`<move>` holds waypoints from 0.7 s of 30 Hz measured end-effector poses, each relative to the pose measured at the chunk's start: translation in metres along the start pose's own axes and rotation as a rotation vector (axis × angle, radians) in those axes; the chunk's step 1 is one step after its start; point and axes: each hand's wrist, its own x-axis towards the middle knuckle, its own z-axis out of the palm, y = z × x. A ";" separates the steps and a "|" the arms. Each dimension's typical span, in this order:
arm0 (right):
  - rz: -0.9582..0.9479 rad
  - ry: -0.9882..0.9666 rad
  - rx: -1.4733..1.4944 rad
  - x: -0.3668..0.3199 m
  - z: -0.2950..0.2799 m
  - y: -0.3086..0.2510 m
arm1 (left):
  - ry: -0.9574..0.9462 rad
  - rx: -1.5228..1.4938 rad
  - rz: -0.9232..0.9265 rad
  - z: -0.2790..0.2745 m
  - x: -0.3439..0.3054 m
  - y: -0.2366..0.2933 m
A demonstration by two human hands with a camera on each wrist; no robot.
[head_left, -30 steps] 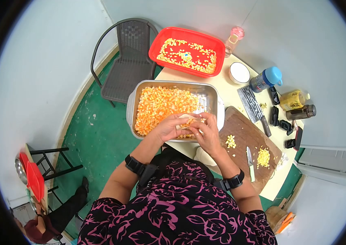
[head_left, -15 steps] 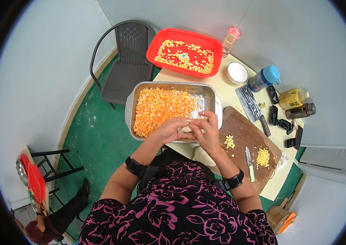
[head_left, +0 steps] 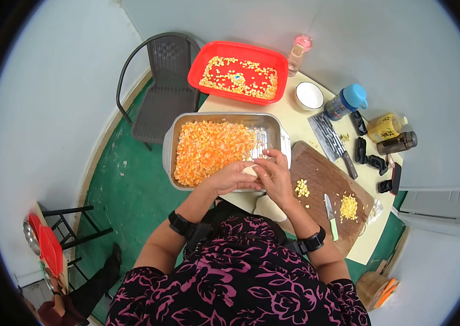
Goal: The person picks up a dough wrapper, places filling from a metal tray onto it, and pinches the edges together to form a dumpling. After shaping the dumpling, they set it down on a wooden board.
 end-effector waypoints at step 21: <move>0.020 -0.086 -0.037 -0.004 -0.010 0.005 | -0.028 -0.005 0.008 0.004 0.003 -0.002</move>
